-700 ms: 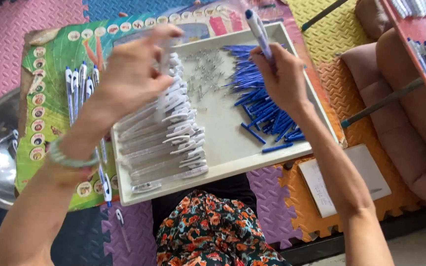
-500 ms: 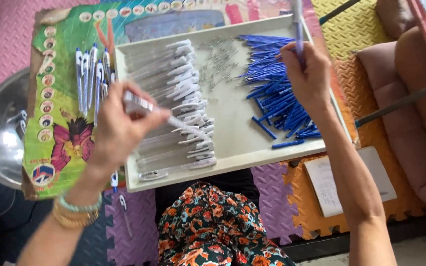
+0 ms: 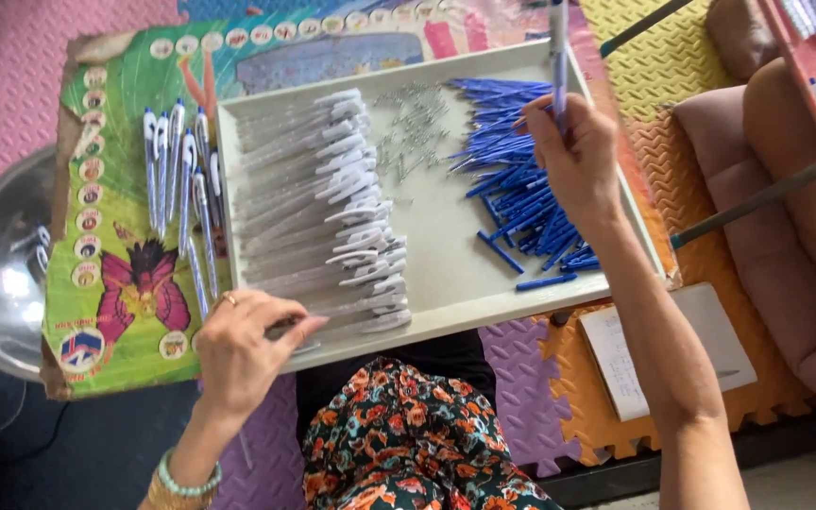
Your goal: Assembling pens by inserting springs and ink cartridges into pen bodies
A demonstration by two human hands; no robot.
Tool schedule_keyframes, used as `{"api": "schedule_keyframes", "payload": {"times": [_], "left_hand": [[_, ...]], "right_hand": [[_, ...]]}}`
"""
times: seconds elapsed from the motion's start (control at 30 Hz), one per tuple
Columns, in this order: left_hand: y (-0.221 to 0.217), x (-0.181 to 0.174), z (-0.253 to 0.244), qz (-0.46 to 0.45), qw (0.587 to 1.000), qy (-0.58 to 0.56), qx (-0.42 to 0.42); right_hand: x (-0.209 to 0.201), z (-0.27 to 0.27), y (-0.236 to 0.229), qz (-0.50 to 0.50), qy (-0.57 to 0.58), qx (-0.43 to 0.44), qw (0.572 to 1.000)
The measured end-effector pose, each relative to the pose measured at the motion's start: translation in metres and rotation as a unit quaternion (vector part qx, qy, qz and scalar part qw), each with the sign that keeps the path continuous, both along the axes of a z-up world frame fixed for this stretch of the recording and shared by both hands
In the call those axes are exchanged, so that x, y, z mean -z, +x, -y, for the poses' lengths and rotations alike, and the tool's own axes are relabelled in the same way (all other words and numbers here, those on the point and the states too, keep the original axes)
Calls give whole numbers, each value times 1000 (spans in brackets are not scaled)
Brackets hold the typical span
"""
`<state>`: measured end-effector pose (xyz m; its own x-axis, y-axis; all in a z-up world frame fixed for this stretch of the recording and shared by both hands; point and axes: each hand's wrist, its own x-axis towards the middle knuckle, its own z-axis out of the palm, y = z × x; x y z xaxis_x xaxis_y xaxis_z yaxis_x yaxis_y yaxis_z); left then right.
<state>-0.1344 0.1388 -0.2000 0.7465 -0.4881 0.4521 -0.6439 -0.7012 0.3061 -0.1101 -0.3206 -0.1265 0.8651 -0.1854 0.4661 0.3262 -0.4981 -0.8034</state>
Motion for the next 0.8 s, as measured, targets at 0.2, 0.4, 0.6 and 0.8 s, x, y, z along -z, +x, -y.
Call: {"api": "schedule_keyframes", "payload": {"times": [0.2, 0.4, 0.6, 0.8], "left_hand": [[1, -14, 11, 100, 993, -3, 56], [40, -69, 106, 53, 971, -153, 176], [100, -32, 191, -58, 972, -88, 212], [151, -33, 187, -72, 987, -33, 138]], "right_hand": [[-11, -15, -10, -5, 47, -17, 999], [4, -46, -16, 17, 136, -34, 990], [-2, -34, -7, 13, 145, -48, 988], [20, 36, 18, -23, 190, 54, 980]]}}
